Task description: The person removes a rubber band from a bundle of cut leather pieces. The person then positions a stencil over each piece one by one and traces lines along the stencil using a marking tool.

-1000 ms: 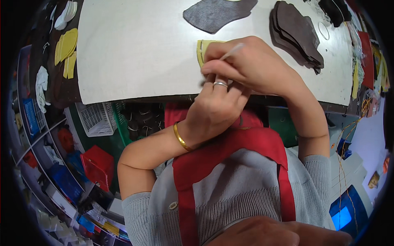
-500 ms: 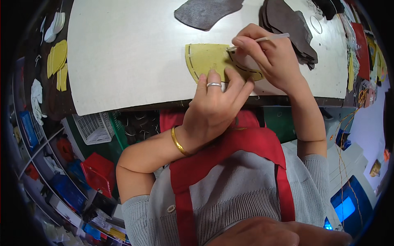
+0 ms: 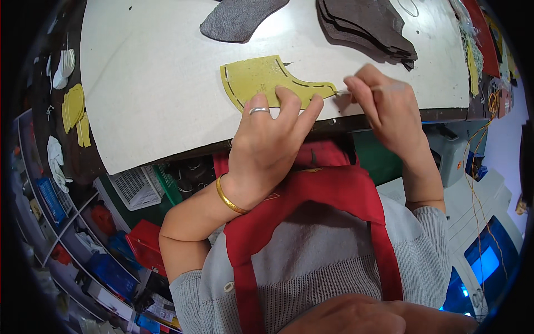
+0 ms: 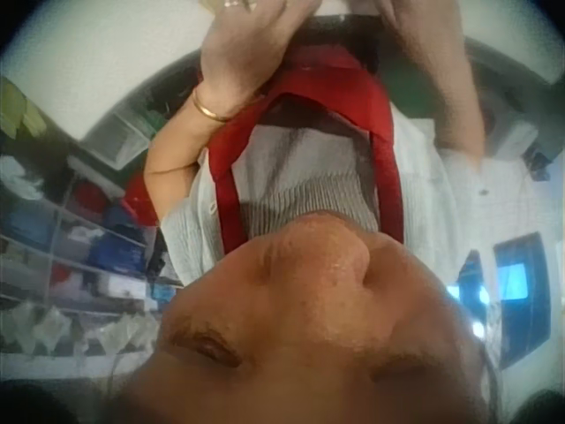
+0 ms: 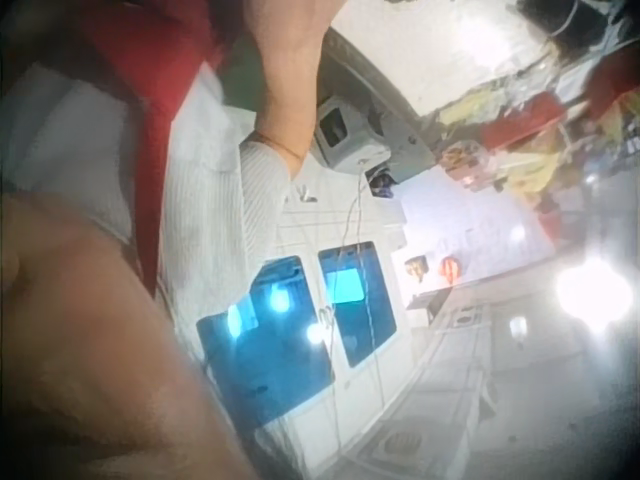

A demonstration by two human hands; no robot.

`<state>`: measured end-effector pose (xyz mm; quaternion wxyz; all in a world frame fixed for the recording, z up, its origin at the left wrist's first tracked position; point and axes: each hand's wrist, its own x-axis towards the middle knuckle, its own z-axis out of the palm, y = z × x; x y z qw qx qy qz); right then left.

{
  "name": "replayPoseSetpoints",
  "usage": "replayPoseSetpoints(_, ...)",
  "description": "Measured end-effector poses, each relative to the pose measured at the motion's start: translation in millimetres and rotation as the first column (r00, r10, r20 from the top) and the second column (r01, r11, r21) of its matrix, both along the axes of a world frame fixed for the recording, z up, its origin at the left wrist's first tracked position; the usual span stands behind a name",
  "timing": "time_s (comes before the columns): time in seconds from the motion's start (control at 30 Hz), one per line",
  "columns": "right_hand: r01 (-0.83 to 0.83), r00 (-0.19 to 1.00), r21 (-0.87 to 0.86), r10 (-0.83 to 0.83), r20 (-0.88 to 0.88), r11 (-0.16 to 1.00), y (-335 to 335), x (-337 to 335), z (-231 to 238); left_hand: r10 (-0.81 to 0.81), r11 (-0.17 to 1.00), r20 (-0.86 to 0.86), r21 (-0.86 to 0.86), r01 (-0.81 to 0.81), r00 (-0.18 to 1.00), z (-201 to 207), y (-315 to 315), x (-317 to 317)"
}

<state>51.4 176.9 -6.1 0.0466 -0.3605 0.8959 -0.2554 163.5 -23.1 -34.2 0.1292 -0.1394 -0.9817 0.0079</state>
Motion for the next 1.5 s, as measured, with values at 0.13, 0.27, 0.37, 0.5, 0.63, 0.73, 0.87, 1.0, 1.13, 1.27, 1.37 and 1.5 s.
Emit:
replayPoseSetpoints(0.13,-0.032,0.996,-0.229,0.050,0.072,0.973,-23,-23,-5,0.014,1.000,-0.091,0.018,-0.012,0.996,-4,-1,-4)
replayPoseSetpoints(0.27,-0.049,0.995,0.122,0.038,0.091,0.991,-44,-13,-2,0.073,0.997,-0.098,0.047,-0.069,0.993,1,-2,-2)
replayPoseSetpoints(0.37,-0.180,0.981,0.053,0.175,0.081,0.982,-41,-18,-3,0.064,0.993,-0.092,0.101,-0.054,0.994,-1,-6,-5)
replayPoseSetpoints(0.5,0.126,0.948,-0.335,-0.014,0.318,0.934,1,-39,-1,-0.056,0.961,-0.306,0.242,0.134,0.950,-10,-29,-40)
replayPoseSetpoints(0.63,0.460,0.888,-0.215,-0.443,0.122,0.862,41,-80,8,0.131,0.968,-0.129,0.232,-0.099,0.983,-1,-40,-60)
replayPoseSetpoints(0.73,0.399,0.916,-0.385,-0.382,0.122,0.832,45,-73,2,0.142,0.969,0.022,0.202,-0.143,0.990,-2,-42,-39)
replayPoseSetpoints(0.87,0.227,0.898,-0.347,-0.058,0.436,0.910,3,-33,7,-0.048,0.939,-0.053,0.339,0.063,0.997,-6,-43,-2)
replayPoseSetpoints(1.0,0.006,0.932,-0.252,0.086,0.352,0.968,-24,-35,-9,-0.003,0.870,-0.166,0.486,0.085,0.986,-15,-43,9)
replayPoseSetpoints(1.13,-0.123,0.921,-0.134,0.164,0.353,0.983,-37,-40,-15,0.067,0.847,-0.156,0.531,0.027,0.985,-24,-41,16)
replayPoseSetpoints(1.27,-0.161,0.922,-0.063,0.173,0.346,0.985,-39,-43,-15,0.077,0.837,-0.123,0.547,0.003,0.989,-21,-34,17)
replayPoseSetpoints(1.37,-0.158,0.920,-0.043,0.163,0.356,0.986,-40,-45,-14,0.071,0.862,-0.124,0.507,0.002,0.990,-19,-28,16)
replayPoseSetpoints(1.5,-0.104,0.931,-0.023,0.105,0.349,0.994,-36,-51,-10,0.072,0.956,-0.083,0.291,-0.045,0.994,-9,-21,9)
